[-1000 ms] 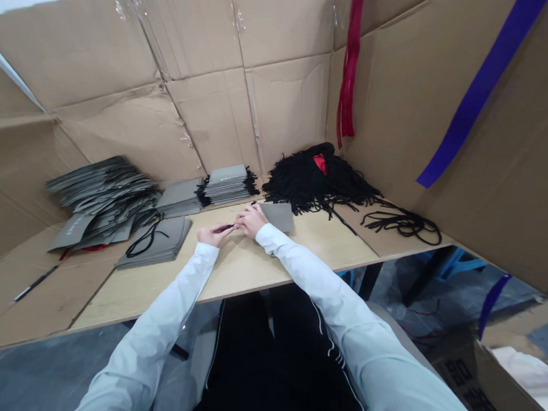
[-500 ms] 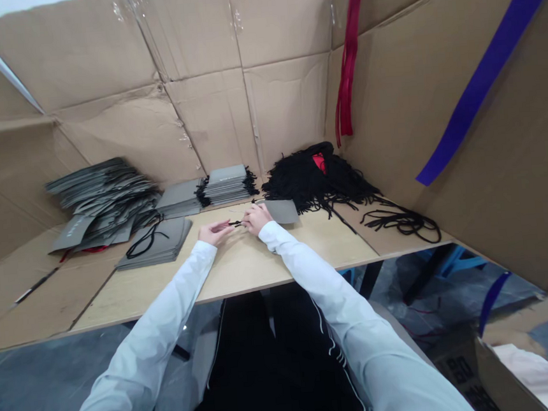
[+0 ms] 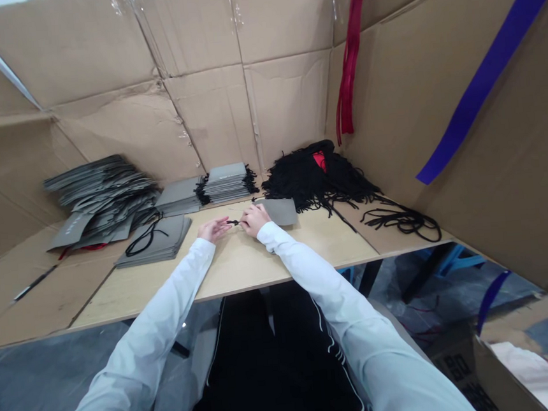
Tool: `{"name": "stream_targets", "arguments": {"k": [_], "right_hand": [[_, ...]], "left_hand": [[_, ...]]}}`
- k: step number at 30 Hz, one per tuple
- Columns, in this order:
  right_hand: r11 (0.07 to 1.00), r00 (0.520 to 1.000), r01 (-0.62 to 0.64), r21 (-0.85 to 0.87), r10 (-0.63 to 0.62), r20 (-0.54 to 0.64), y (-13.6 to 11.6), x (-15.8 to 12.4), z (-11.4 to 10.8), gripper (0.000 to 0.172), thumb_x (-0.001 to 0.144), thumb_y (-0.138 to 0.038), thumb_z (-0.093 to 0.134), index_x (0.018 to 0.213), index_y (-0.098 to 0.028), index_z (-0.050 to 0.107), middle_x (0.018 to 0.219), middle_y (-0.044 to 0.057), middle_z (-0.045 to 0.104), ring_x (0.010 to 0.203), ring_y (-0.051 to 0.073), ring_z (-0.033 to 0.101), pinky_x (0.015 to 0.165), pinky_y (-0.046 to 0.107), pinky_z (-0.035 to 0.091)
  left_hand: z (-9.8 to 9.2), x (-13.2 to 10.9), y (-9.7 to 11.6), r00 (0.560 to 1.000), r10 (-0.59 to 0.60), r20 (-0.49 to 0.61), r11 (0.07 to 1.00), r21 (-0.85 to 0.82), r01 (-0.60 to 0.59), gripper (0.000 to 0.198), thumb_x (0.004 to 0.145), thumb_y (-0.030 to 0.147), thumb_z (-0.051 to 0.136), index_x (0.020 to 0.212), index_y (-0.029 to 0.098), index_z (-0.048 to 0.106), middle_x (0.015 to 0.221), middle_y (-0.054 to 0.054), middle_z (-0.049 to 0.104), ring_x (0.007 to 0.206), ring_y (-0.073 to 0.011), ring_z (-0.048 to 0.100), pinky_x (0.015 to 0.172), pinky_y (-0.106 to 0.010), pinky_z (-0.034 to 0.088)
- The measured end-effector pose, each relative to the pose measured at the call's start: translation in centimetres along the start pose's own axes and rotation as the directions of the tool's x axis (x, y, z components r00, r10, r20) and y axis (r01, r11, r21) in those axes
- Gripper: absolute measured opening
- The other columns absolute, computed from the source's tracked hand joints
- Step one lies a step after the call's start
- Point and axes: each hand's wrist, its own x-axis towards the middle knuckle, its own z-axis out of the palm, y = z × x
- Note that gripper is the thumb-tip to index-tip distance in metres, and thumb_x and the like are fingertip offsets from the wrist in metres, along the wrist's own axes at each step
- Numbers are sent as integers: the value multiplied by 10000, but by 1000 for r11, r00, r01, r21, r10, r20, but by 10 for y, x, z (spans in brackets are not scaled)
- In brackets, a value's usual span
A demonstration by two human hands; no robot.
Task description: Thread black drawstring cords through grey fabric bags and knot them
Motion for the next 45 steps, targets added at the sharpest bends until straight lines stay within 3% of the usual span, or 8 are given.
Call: {"name": "stream_targets", "arguments": {"k": [5, 10, 14, 18, 24, 31, 36, 45], "right_hand": [[999, 1000, -17, -37, 17, 16, -5, -1, -1, 221, 747, -291, 445, 669, -155, 600, 768, 54, 583, 797, 165, 426, 757, 329, 212], [999, 1000, -21, -36, 22, 9, -8, 0, 0, 225, 762, -297, 431, 681, -155, 586, 778, 54, 579, 795, 157, 437, 754, 318, 219], [999, 999, -39, -30, 38, -34, -11, 1, 4, 233, 780, -301, 420, 725, -161, 598, 809, 63, 578, 823, 162, 446, 760, 317, 233], [993, 993, -108, 38, 110, -48, -14, 2, 9, 232, 776, -324, 438, 817, -179, 615, 861, 62, 578, 837, 168, 461, 738, 305, 278], [952, 991, -135, 274, 135, 19, -15, 5, 10, 234, 780, -306, 446, 827, -190, 644, 869, 39, 601, 796, 133, 515, 700, 237, 347], [863, 932, -298, 408, 356, -73, -15, 5, 7, 194, 693, -336, 554, 711, -163, 640, 699, 24, 614, 607, 110, 528, 611, 215, 388], [935, 955, -174, 309, 236, -177, -15, 2, 6, 152, 711, -282, 542, 725, -144, 604, 744, 42, 579, 679, 117, 509, 648, 215, 386], [995, 981, -9, 96, 28, -192, -12, -2, 6, 212, 790, -283, 417, 782, -160, 591, 821, 67, 562, 828, 157, 468, 748, 260, 332]], "left_hand": [[1, -3, -3, 987, 28, 156, 991, 122, -48, 411, 398, 68, 704, 797, 77, 608, 706, -69, 646, 678, -174, 601, 821, -371, 418], [4, -5, -6, 993, -17, 114, 997, 79, 8, 697, 389, 59, 728, 1044, 122, 498, 716, -48, 645, 686, -184, 605, 788, -401, 434], [13, -8, -9, 986, -131, 106, 987, -78, 140, 400, 493, 84, 695, 871, 84, 563, 704, -59, 637, 717, -160, 602, 796, -332, 439], [22, -7, -8, 998, -41, 53, 988, -144, 48, 159, 537, 104, 670, 679, 80, 602, 708, -57, 636, 718, -128, 593, 790, -272, 431], [18, 4, -13, 999, 25, 26, 999, -28, -24, 236, 528, 239, 683, 717, 104, 642, 740, -66, 643, 748, -142, 579, 733, -260, 425], [9, 15, -24, 997, 44, 61, 993, 103, -50, 328, 498, 333, 685, 734, 107, 655, 746, -72, 639, 724, -143, 558, 690, -261, 415], [9, 14, -24, 998, 16, 56, 998, 61, -20, 288, 472, 313, 702, 661, 103, 650, 646, -58, 619, 634, -126, 546, 654, -272, 423], [11, 8, -19, 1000, -7, 15, 999, -32, 7, 297, 449, 183, 725, 715, 86, 635, 602, -34, 610, 545, -84, 528, 652, -262, 436]]}}
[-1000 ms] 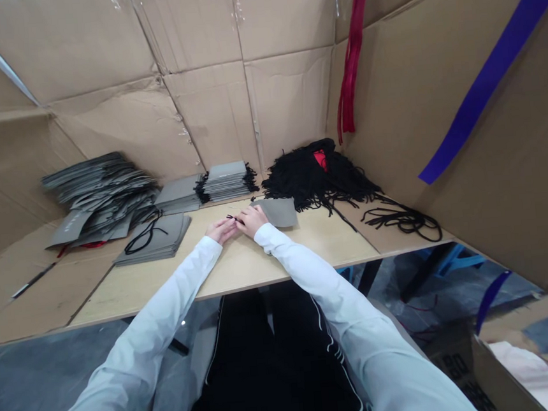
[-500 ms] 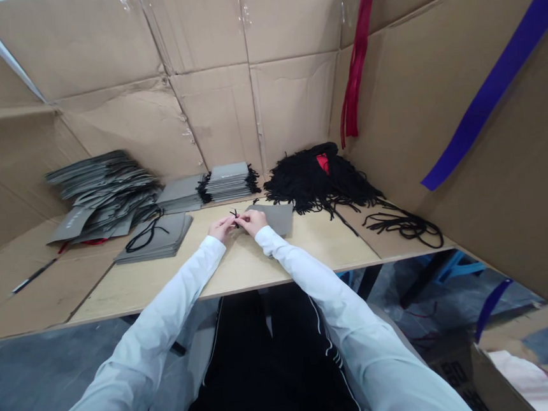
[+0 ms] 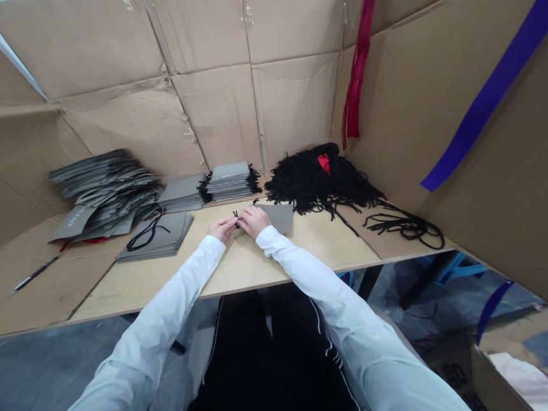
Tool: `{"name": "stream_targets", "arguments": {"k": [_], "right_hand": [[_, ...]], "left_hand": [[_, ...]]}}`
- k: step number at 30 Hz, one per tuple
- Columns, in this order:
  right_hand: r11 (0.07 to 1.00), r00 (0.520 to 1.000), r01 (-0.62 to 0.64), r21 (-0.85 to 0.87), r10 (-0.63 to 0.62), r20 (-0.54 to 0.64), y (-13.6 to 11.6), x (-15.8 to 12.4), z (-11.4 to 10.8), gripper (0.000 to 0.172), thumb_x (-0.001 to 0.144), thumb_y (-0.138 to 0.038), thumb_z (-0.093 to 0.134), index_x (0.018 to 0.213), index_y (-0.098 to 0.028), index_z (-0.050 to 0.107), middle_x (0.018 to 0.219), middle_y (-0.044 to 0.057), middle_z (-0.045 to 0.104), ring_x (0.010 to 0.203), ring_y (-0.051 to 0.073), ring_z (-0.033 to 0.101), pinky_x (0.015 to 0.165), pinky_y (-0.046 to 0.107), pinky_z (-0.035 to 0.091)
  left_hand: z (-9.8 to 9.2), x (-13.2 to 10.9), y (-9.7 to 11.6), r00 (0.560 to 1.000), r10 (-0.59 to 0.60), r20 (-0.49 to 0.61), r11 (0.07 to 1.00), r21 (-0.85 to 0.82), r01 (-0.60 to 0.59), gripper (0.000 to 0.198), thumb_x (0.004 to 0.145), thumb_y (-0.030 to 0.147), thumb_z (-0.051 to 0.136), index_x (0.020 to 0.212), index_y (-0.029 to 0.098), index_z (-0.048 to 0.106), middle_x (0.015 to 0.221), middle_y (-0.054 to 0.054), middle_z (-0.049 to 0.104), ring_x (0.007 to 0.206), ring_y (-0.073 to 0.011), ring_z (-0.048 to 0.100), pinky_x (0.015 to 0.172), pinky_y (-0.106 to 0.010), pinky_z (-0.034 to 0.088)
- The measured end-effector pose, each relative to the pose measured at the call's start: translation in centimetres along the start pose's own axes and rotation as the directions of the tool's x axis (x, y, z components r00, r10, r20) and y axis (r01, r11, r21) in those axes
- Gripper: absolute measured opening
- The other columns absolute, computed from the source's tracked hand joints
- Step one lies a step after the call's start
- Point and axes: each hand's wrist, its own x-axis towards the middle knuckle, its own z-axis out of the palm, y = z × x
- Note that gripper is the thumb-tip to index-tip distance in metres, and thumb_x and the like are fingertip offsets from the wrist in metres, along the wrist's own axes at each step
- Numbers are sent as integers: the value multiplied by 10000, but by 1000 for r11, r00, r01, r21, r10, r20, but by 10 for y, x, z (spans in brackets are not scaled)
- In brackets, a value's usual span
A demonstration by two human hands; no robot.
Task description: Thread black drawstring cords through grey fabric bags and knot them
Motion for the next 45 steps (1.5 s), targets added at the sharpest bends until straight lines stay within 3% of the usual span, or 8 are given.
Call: {"name": "stream_targets", "arguments": {"k": [11, 18, 23, 28, 34, 37, 40, 45], "right_hand": [[992, 992, -116, 46, 118, -48, -4, 0, -1, 201, 759, -282, 431, 751, -155, 587, 783, 64, 558, 789, 159, 474, 726, 258, 351], [972, 987, -147, 184, 156, -34, 0, 4, -2, 143, 710, -251, 505, 757, -140, 581, 775, 58, 567, 741, 146, 499, 708, 252, 388], [895, 991, -131, 426, 126, 40, 2, 5, -5, 486, 593, -278, 634, 1039, -146, 492, 958, 77, 552, 755, 133, 534, 681, 252, 434], [706, 941, -333, 625, 295, 168, 17, 8, 1, 186, 589, -211, 626, 767, -161, 606, 698, 17, 613, 620, 117, 567, 669, 276, 462], [152, 771, -545, 825, 479, 421, 21, 12, 1, 107, 519, -108, 668, 586, -135, 590, 498, 6, 581, 490, 120, 563, 569, 272, 498], [5, 705, -573, 819, 512, 490, 19, 12, -3, 119, 512, -73, 671, 579, -124, 587, 511, 21, 592, 506, 123, 574, 577, 259, 507], [81, 744, -543, 836, 507, 435, 16, 11, -3, 123, 509, -102, 682, 577, -131, 584, 510, 14, 589, 492, 119, 566, 573, 267, 507], [465, 889, -417, 781, 387, 244, 16, 9, -1, 169, 504, -191, 687, 650, -145, 616, 573, 10, 602, 537, 120, 564, 638, 298, 487]], "left_hand": [[3, -6, 7, 999, -45, 23, 999, 25, 45, 215, 521, 187, 683, 707, 93, 631, 661, -64, 631, 642, -130, 576, 695, -278, 435], [0, -3, 0, 997, 47, 63, 984, 170, -57, 450, 471, 166, 701, 902, 94, 594, 628, -40, 628, 652, -139, 573, 710, -279, 415], [0, -8, -3, 973, 200, 113, 906, 357, -228, 765, 496, 156, 682, 1196, 154, 371, 580, 17, 612, 500, -86, 499, 589, -214, 399], [0, -11, -2, 963, 242, 119, 861, 432, -270, 783, 516, 150, 655, 1222, 176, 317, 588, 25, 611, 468, -72, 466, 554, -198, 377], [-1, -9, -2, 949, 275, 153, 815, 487, -315, 619, 545, 217, 649, 1123, 172, 432, 631, 4, 630, 476, -75, 464, 543, -204, 364], [1, -9, -1, 949, 273, 160, 827, 465, -316, 536, 568, 244, 637, 1071, 164, 469, 650, -9, 636, 476, -81, 471, 534, -210, 357], [1, -9, 2, 946, 291, 145, 841, 433, -325, 387, 607, 252, 605, 974, 157, 530, 662, -22, 634, 566, -111, 525, 570, -222, 369], [-2, -9, 7, 926, 352, 136, 778, 508, -371, 169, 640, 206, 566, 791, 158, 624, 699, -48, 626, 683, -149, 547, 619, -246, 384]]}}
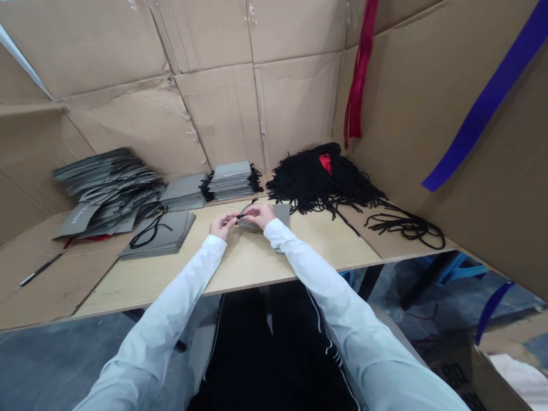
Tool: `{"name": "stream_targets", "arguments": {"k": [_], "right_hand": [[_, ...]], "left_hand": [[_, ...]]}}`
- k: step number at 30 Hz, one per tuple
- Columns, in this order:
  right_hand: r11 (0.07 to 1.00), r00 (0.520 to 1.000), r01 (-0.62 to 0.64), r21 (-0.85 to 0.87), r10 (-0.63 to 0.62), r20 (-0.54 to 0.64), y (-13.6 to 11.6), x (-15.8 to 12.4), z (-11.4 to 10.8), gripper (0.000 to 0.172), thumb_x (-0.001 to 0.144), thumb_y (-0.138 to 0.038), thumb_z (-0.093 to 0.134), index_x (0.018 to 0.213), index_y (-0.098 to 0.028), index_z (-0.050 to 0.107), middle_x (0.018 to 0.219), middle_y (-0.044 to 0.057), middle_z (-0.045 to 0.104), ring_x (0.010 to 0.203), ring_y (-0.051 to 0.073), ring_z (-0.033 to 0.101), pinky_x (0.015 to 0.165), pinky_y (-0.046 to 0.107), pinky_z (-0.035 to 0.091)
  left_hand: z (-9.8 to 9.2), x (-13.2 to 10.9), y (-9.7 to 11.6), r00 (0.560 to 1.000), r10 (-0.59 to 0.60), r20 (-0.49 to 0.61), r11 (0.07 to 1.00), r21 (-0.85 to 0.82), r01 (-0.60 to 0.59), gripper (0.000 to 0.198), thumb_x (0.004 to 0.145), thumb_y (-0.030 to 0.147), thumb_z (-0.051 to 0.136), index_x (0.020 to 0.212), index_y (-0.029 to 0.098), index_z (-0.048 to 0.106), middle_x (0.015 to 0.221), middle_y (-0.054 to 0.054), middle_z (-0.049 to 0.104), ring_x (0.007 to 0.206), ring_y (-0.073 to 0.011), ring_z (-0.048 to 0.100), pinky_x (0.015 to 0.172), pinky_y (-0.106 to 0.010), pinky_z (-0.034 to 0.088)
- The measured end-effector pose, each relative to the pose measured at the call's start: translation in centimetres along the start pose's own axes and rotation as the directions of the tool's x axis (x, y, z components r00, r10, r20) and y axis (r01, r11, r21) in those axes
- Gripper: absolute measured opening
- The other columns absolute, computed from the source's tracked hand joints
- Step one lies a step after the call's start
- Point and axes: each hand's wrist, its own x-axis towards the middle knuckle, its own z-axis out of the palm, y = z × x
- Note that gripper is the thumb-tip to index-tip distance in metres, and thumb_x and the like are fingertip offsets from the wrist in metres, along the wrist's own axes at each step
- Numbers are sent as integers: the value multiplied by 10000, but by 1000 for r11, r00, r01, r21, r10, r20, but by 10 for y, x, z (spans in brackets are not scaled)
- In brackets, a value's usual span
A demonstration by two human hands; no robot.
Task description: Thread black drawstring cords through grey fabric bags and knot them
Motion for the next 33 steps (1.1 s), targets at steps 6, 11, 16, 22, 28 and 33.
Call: {"name": "stream_targets", "arguments": {"k": [6, 11, 16, 22, 28, 33], "right_hand": [[974, 973, 197, -109, -181, 143, 4, 2, -4, 363, 533, -251, 674, 879, -156, 625, 751, 30, 610, 618, 107, 553, 656, 271, 461], [974, 960, 213, -79, -194, 204, 11, 6, -6, 470, 553, -285, 667, 995, -146, 586, 790, 43, 607, 617, 99, 539, 647, 257, 452], [907, 937, 298, -297, -218, 274, 11, 5, -9, 451, 626, -308, 615, 1049, -159, 558, 834, 47, 607, 565, 82, 516, 593, 232, 446], [514, 878, 479, -712, -295, 378, -4, -6, -21, 420, 746, -268, 492, 1163, -283, 445, 1042, 42, 537, 824, 141, 534, 719, 253, 427], [155, 814, 563, -812, -271, 513, -10, -8, -27, 520, 775, -207, 430, 1255, -331, 272, 1195, 53, 412, 1020, 189, 445, 797, 287, 396], [60, 820, 547, -835, -238, 520, -10, -8, -25, 562, 767, -204, 433, 1270, -341, 222, 1223, 49, 386, 1002, 197, 451, 778, 297, 397]], "left_hand": [[-6, 1, 2, 990, 84, -112, 991, 115, -71, 185, 664, 219, 555, 816, 166, 643, 778, -61, 619, 737, -155, 545, 669, -267, 406], [-8, 5, -2, 990, 106, -95, 992, 85, -98, 199, 687, 222, 531, 840, 152, 638, 752, -59, 632, 744, -157, 560, 700, -290, 427], [-8, 5, -4, 990, 114, -88, 991, 82, -106, 217, 689, 241, 528, 846, 137, 637, 678, -59, 631, 749, -164, 564, 723, -299, 428], [-10, 5, -4, 989, 104, -103, 992, 79, -97, 224, 706, 243, 499, 850, 133, 631, 701, -55, 623, 694, -147, 568, 712, -293, 432], [-11, 6, -4, 989, 111, -98, 989, 109, -101, 213, 705, 236, 498, 845, 146, 630, 689, -51, 619, 708, -149, 560, 693, -289, 436], [-11, 5, -4, 987, 122, -103, 988, 107, -111, 202, 700, 233, 503, 832, 149, 631, 695, -49, 615, 702, -146, 557, 676, -282, 437]]}}
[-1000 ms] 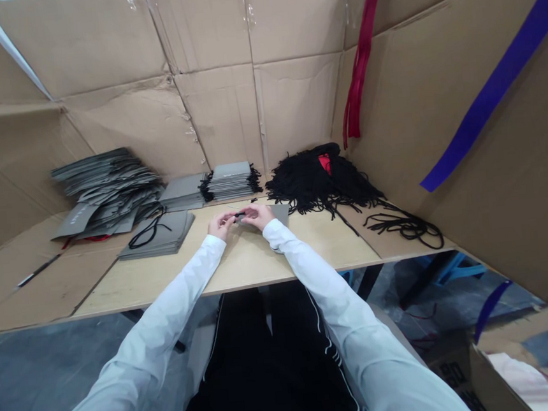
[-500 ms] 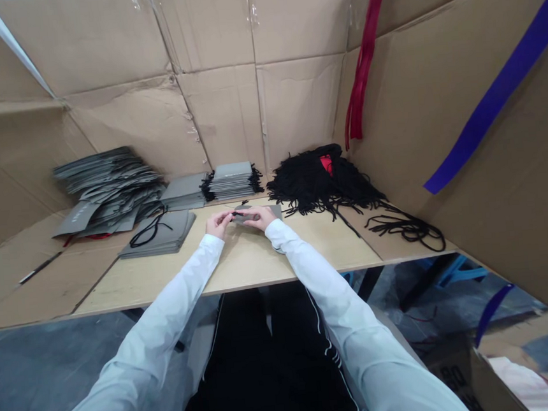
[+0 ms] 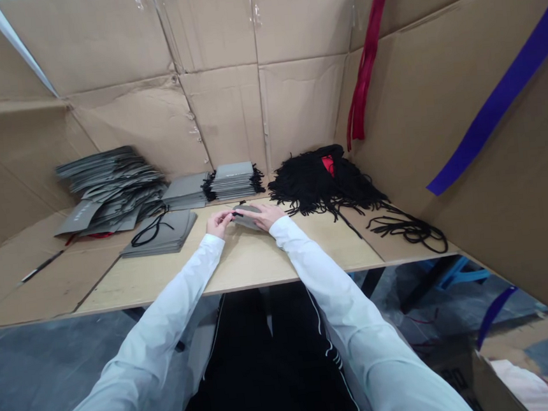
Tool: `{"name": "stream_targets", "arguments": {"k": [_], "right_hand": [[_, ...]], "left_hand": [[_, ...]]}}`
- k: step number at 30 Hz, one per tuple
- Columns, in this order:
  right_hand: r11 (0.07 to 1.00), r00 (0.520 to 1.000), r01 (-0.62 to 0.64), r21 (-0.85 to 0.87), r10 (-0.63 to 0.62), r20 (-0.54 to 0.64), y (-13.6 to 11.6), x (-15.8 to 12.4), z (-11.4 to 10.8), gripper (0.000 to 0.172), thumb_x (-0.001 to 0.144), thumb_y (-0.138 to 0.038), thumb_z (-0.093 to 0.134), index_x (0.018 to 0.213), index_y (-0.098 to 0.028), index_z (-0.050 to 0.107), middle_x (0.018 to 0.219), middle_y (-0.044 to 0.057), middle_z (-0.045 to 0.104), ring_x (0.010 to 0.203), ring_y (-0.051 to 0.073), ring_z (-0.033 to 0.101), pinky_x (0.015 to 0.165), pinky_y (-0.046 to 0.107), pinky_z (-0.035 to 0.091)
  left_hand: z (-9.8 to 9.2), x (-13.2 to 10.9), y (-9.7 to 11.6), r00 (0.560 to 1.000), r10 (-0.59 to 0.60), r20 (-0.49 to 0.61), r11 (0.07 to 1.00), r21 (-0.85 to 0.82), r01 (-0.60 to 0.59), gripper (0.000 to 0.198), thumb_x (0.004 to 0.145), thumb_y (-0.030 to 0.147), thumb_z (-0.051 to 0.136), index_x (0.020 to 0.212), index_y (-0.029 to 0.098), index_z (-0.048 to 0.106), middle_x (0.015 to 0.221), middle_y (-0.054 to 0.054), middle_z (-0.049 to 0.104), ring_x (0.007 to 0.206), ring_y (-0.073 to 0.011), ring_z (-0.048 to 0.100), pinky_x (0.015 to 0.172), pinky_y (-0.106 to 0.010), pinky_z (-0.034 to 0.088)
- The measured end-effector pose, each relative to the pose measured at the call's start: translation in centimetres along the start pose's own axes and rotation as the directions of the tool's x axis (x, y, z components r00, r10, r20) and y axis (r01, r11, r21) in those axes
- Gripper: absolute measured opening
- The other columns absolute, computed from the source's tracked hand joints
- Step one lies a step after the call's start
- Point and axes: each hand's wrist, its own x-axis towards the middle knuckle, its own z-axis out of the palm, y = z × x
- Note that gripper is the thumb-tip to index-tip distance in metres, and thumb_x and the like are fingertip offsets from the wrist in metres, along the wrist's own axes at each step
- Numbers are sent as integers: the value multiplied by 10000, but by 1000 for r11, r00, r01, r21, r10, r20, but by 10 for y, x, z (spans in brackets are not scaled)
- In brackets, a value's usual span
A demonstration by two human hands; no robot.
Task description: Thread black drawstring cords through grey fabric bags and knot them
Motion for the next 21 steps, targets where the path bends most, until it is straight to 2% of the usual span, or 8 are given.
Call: {"name": "stream_targets", "arguments": {"k": [6, 21], "right_hand": [[998, 1000, -10, -58, 11, 15, 0, 0, 0, 565, 768, -215, 434, 1267, -360, 214, 1225, 51, 388, 929, 195, 477, 772, 308, 378], [997, 999, -21, -70, 23, 23, -1, 0, 1, 572, 767, -236, 439, 1272, -355, 199, 1200, 46, 407, 929, 188, 469, 756, 286, 379]], "left_hand": [[-1, 0, 1, 1000, 14, -12, 1000, 8, -14, 188, 700, 228, 503, 815, 153, 632, 714, -51, 612, 705, -146, 548, 663, -278, 437], [-1, 0, 2, 999, 35, -7, 999, 35, -35, 185, 698, 241, 511, 814, 163, 633, 692, -48, 616, 729, -150, 535, 671, -277, 427]]}}
